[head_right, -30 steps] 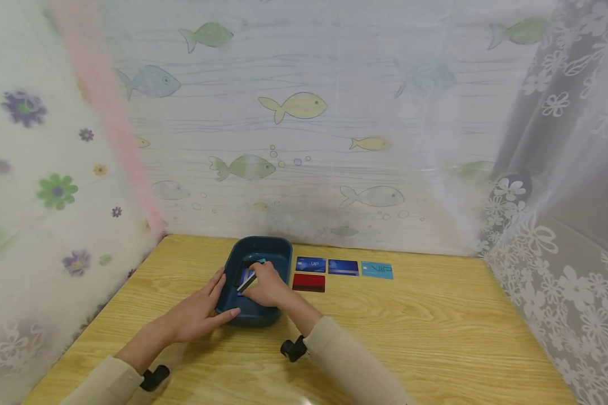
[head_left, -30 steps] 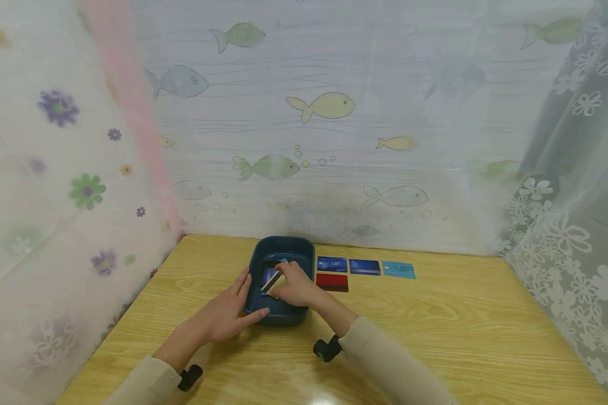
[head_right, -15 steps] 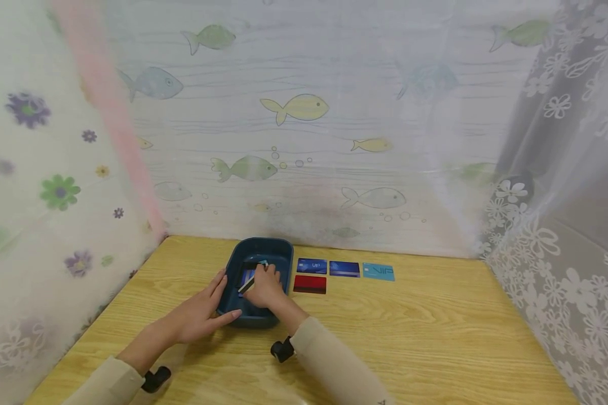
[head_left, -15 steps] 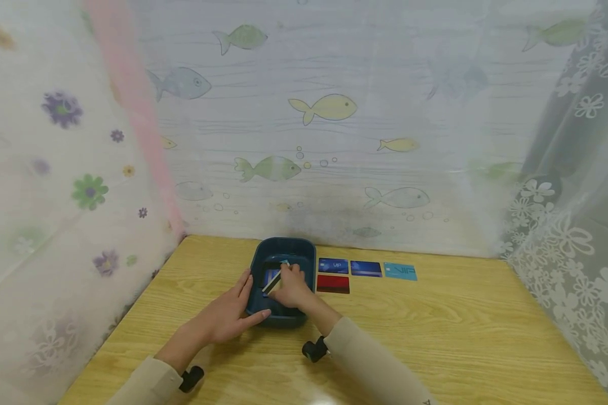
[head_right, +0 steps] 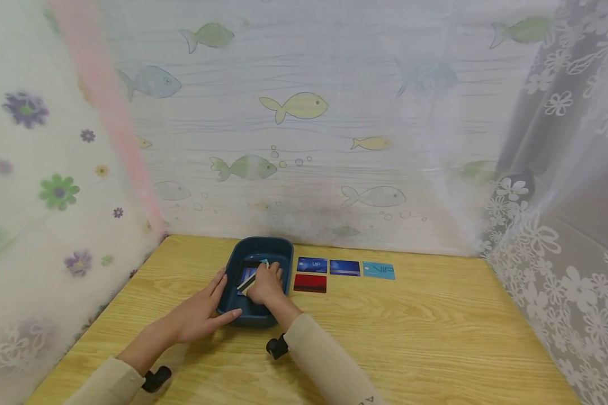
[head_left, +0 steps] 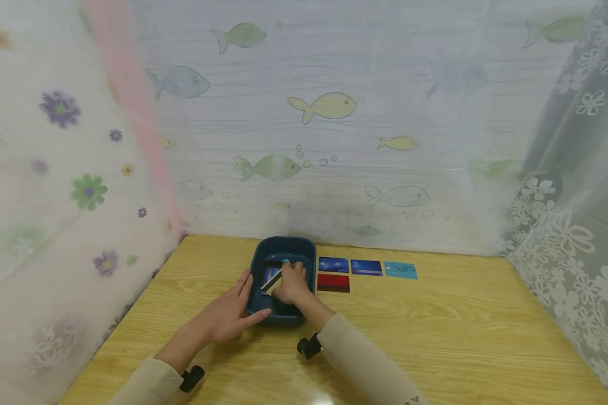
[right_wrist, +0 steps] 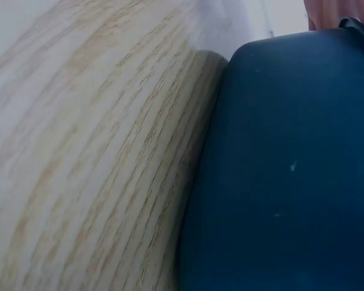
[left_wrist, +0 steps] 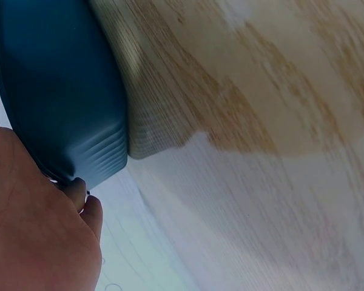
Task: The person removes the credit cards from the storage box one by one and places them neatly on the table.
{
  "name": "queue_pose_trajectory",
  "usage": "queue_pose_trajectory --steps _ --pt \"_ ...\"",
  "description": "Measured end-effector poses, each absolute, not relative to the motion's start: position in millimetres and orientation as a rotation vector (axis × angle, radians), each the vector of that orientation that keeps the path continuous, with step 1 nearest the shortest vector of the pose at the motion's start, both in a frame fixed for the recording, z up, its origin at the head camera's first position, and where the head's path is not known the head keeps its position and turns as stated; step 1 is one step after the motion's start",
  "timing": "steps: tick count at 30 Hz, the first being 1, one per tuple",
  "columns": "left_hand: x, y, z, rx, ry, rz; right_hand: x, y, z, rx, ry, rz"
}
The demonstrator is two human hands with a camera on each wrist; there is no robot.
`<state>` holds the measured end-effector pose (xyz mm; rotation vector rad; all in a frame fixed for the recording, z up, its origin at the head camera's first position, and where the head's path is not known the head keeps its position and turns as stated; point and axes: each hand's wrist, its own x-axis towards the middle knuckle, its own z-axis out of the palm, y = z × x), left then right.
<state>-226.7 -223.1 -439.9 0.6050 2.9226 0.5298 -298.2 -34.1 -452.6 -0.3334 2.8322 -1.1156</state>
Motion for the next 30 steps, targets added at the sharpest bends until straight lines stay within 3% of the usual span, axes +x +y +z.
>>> queue_pose_trajectory --steps 7,30 --pt "-226.4 -223.5 -440.0 0.621 2.94 0.521 -299.8 -36.7 -452.6 -0.213 2.874 -1.044" --pt "-224.0 -222.8 -437.3 0.621 2.931 0.519 -304.3 -35.3 -457.3 -0.233 2.964 -1.133"
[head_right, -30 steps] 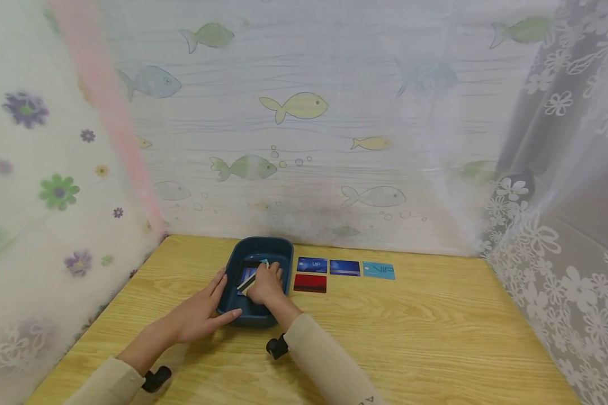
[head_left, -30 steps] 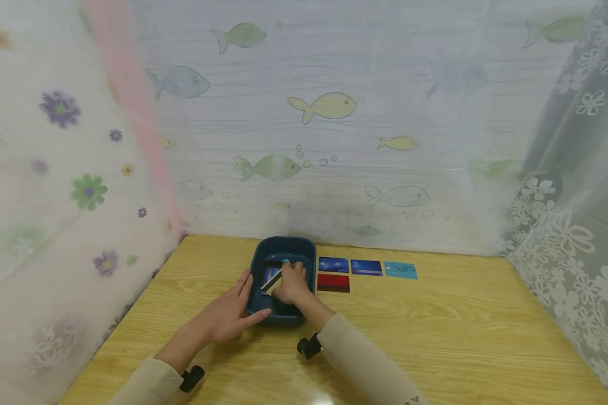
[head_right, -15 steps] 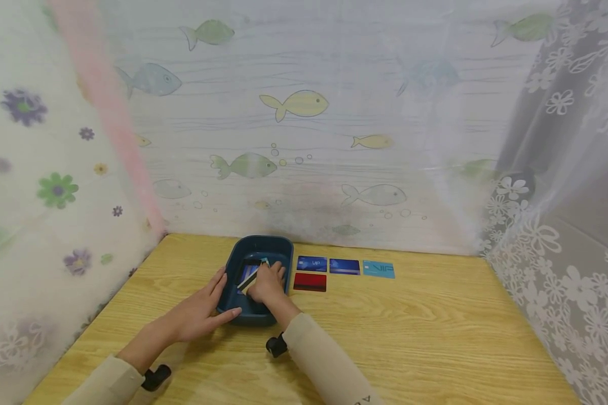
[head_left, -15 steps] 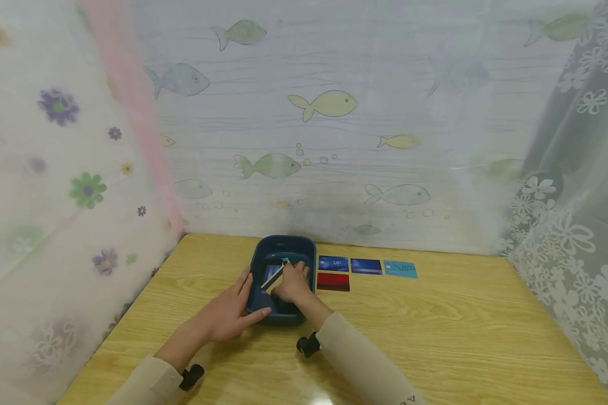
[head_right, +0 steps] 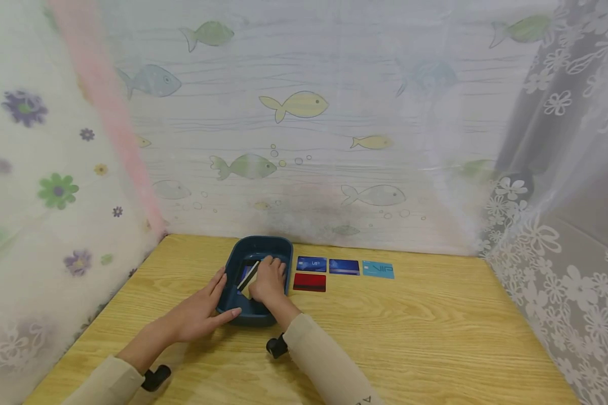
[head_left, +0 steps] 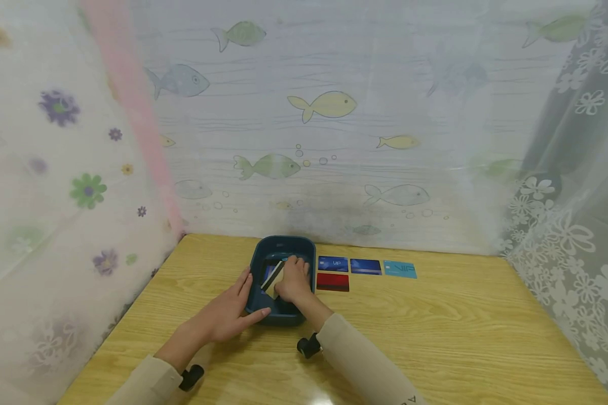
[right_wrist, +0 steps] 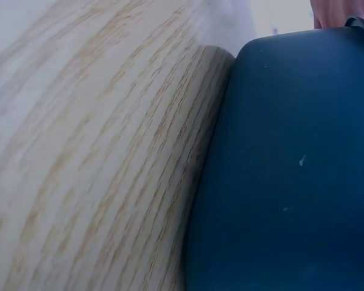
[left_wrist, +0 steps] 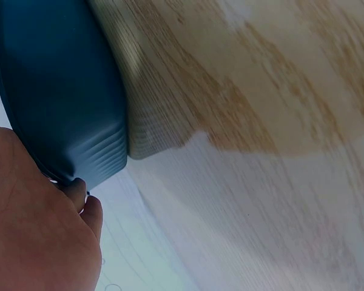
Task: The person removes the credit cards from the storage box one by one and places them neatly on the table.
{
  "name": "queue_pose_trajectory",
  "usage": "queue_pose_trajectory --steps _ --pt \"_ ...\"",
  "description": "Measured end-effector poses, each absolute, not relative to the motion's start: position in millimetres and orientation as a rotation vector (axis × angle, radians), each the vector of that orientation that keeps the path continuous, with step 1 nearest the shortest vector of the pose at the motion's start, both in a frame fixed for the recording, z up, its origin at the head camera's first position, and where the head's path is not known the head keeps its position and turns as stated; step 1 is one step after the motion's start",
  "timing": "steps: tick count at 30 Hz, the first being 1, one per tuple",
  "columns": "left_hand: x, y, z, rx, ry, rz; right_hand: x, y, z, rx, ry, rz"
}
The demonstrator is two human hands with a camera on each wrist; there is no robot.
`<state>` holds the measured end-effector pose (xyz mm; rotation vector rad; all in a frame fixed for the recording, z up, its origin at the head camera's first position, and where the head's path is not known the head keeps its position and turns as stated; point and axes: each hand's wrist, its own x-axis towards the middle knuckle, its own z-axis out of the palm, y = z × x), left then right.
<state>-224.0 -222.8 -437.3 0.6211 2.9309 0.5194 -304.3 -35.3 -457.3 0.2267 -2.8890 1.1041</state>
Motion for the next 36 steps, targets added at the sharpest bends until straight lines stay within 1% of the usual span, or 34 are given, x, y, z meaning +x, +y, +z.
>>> queue_pose_trajectory --steps 12,27,36 --pt "-225.5 -223.8 -438.3 0.612 2.932 0.519 -302.9 -31.3 -454.6 0.233 -2.723 1.416" --pt "-225.9 -223.9 -439.0 0.609 2.931 0.515 -292.3 -20.0 -435.0 0.331 -2.655 1.501" --pt "-225.1 -224.1 -440.0 0.614 2.935 0.522 -277.9 -4.3 -421.5 0.391 -2.673 1.546"
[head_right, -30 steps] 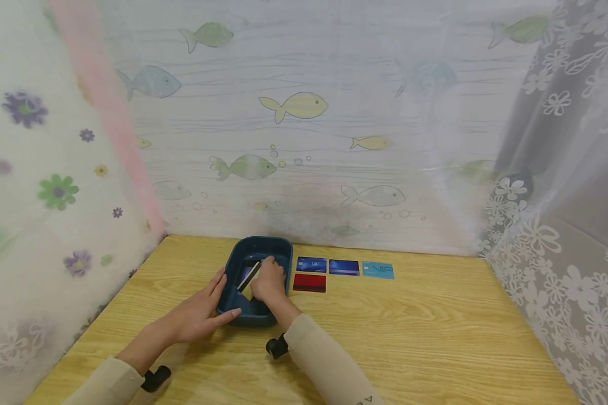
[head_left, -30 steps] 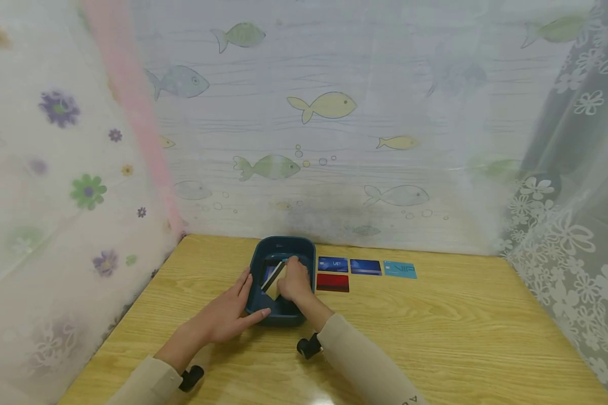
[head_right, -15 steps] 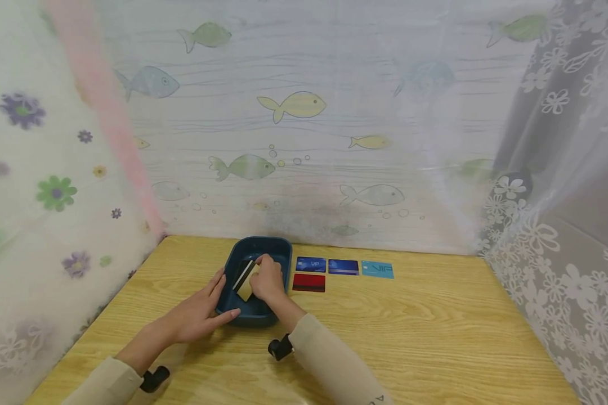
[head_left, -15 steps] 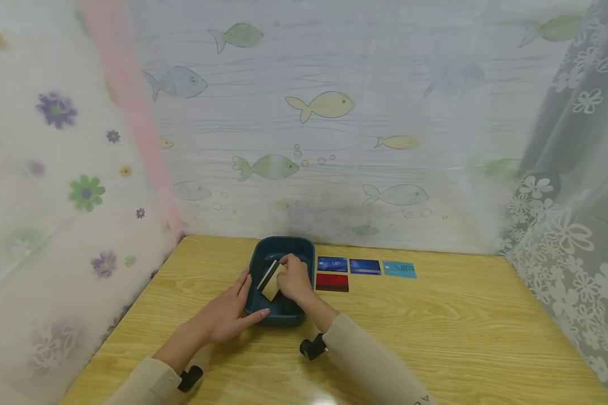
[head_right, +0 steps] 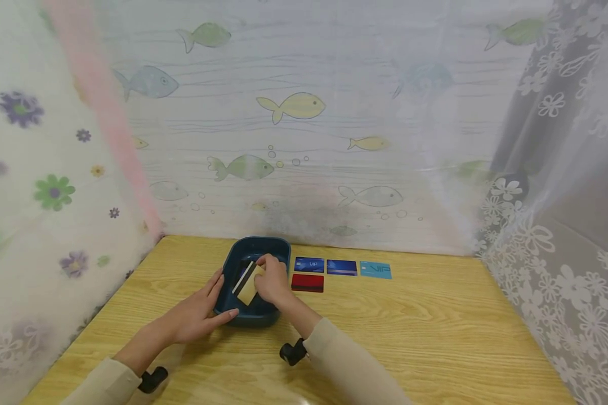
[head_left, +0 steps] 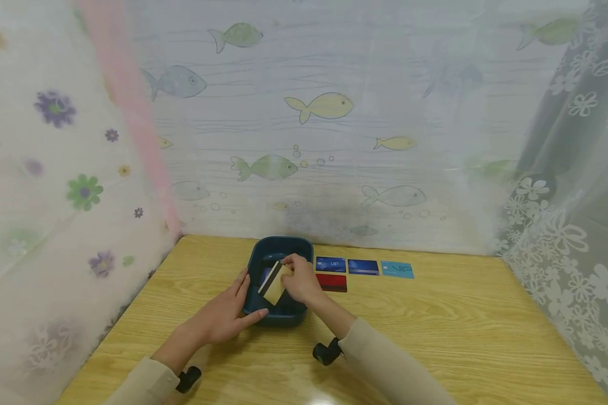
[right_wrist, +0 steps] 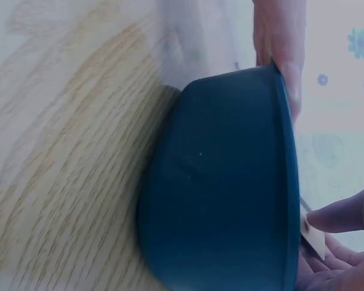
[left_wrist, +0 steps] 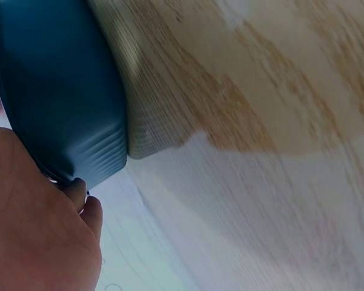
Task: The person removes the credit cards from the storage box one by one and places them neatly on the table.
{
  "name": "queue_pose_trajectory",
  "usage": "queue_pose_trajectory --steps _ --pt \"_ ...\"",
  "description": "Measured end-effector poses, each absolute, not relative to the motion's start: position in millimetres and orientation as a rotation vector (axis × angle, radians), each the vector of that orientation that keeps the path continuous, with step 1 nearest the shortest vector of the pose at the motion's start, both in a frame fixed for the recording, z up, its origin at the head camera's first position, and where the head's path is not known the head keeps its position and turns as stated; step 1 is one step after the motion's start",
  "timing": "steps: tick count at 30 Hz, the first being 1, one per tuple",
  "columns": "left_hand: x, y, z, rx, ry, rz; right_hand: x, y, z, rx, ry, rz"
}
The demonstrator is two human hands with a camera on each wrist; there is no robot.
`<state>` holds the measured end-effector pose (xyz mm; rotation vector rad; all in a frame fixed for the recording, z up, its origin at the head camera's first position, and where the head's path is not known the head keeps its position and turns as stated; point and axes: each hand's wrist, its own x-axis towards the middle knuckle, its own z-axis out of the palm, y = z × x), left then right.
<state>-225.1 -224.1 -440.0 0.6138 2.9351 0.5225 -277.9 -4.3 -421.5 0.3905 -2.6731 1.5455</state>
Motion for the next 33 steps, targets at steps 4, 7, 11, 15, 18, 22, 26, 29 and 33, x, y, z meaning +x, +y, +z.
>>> queue_pose_trajectory --steps 4,7,11,15,18,22,26,29,33 --pt "-224.6 -224.0 -438.5 0.619 2.936 0.53 -274.0 2.0 -420.7 0.408 -2.681 1.561" --pt "-225.0 -223.7 -438.8 0.604 2.937 0.526 -270.6 6.1 -419.8 0.416 -2.681 1.577" --pt "-225.6 -223.3 -440.2 0.585 2.94 0.529 -266.7 11.3 -417.6 0.427 -2.682 1.596" --pt "-226.2 -223.1 -441.5 0.586 2.945 0.536 -264.3 17.2 -416.8 0.431 -2.693 1.598" --pt "-226.5 -222.8 -442.0 0.587 2.948 0.531 -263.1 21.4 -416.5 0.43 -2.697 1.602" --pt "-226.5 -222.3 -441.8 0.588 2.959 0.525 -262.0 26.7 -415.7 0.437 -2.683 1.613" --pt "-226.2 -222.2 -441.1 0.594 2.965 0.53 -260.1 32.2 -414.9 0.449 -2.685 1.604" --pt "-226.2 -222.4 -441.9 0.596 2.962 0.533 -258.5 36.4 -415.2 0.454 -2.693 1.585" --pt "-225.9 -222.8 -443.1 0.594 2.958 0.536 -256.7 42.5 -416.9 0.467 -2.685 1.577"
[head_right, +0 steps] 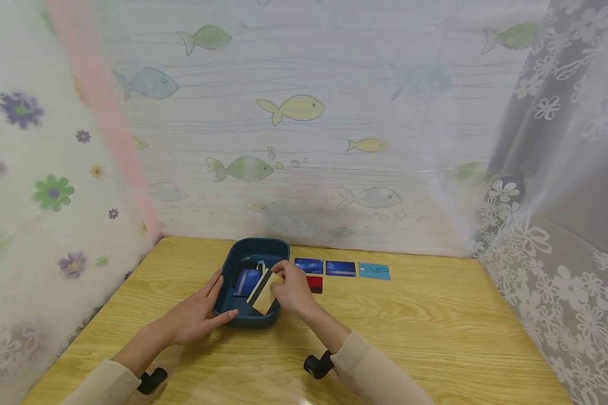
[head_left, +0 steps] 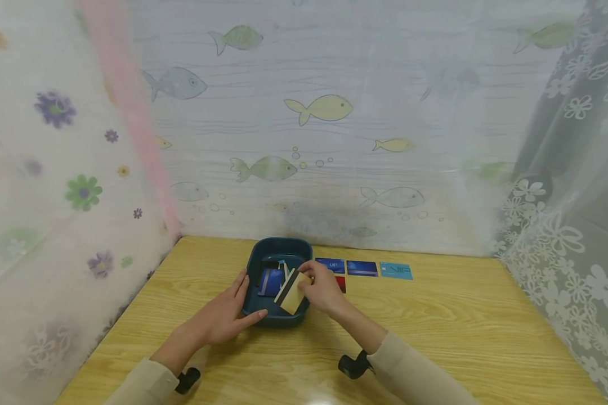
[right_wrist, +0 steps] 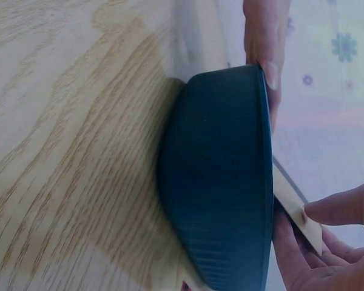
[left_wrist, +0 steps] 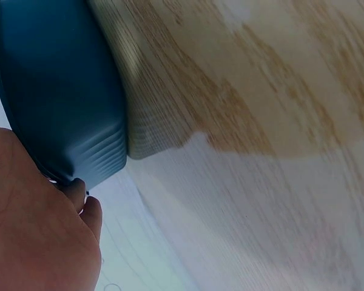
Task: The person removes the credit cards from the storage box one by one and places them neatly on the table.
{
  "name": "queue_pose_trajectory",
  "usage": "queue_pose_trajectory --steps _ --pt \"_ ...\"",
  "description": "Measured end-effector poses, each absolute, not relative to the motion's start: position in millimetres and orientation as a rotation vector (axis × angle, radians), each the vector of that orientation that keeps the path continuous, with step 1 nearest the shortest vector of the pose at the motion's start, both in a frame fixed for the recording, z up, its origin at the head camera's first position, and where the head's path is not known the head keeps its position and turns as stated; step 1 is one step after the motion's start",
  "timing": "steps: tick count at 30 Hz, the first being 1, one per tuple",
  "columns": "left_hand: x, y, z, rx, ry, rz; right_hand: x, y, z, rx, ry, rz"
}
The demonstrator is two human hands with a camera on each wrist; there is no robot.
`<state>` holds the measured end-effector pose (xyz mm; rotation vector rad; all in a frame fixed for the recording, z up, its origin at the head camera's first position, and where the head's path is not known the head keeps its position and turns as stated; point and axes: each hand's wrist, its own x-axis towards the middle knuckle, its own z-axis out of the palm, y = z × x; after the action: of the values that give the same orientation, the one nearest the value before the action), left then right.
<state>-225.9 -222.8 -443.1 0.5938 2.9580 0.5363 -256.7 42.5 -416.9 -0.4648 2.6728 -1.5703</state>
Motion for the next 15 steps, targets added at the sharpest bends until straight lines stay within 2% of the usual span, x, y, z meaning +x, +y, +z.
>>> queue_pose_trajectory --steps 15 --pt "-224.6 -222.7 -441.4 0.606 2.956 0.539 -249.2 66.1 -417.7 -0.475 2.645 -1.648"
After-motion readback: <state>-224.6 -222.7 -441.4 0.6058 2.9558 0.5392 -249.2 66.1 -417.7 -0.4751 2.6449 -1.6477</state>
